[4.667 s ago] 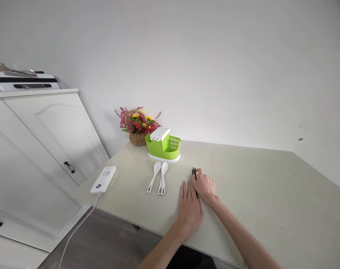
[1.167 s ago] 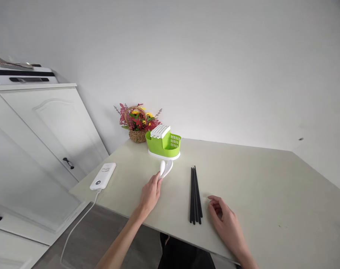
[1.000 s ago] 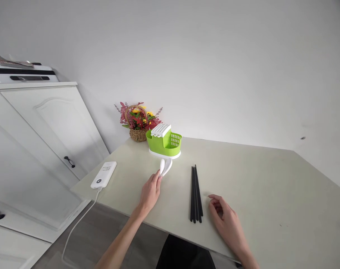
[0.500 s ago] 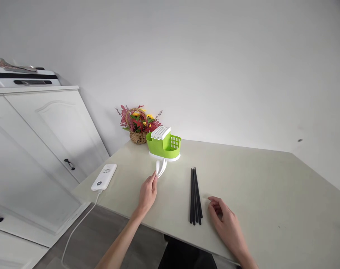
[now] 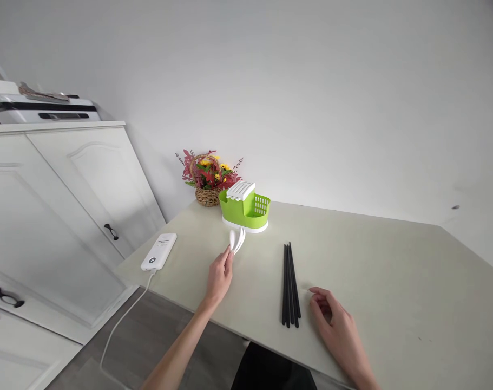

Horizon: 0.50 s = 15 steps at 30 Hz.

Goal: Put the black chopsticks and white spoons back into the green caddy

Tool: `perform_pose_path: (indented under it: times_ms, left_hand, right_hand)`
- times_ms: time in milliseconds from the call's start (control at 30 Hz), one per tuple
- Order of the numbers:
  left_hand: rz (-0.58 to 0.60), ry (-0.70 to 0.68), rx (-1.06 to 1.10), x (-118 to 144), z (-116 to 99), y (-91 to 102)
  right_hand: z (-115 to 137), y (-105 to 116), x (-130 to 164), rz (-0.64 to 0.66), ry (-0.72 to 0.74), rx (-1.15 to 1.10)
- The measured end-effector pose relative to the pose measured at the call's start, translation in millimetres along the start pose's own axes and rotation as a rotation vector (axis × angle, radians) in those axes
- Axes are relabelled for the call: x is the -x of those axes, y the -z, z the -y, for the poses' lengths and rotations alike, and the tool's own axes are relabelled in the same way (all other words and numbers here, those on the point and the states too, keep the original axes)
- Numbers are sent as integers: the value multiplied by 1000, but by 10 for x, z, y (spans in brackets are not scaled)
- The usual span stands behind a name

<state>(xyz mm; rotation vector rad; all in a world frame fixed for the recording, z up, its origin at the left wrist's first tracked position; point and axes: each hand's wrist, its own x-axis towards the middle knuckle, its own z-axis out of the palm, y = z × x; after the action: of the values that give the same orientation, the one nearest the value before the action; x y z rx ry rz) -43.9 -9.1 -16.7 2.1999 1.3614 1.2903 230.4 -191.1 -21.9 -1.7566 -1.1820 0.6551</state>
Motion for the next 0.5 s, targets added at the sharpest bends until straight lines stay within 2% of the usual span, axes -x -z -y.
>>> perform_pose_path:
  times_ms: [500]
  left_hand:
    - [20, -4, 3, 1, -11, 15]
  right_hand:
    - [-5, -12, -10, -15, 26, -12]
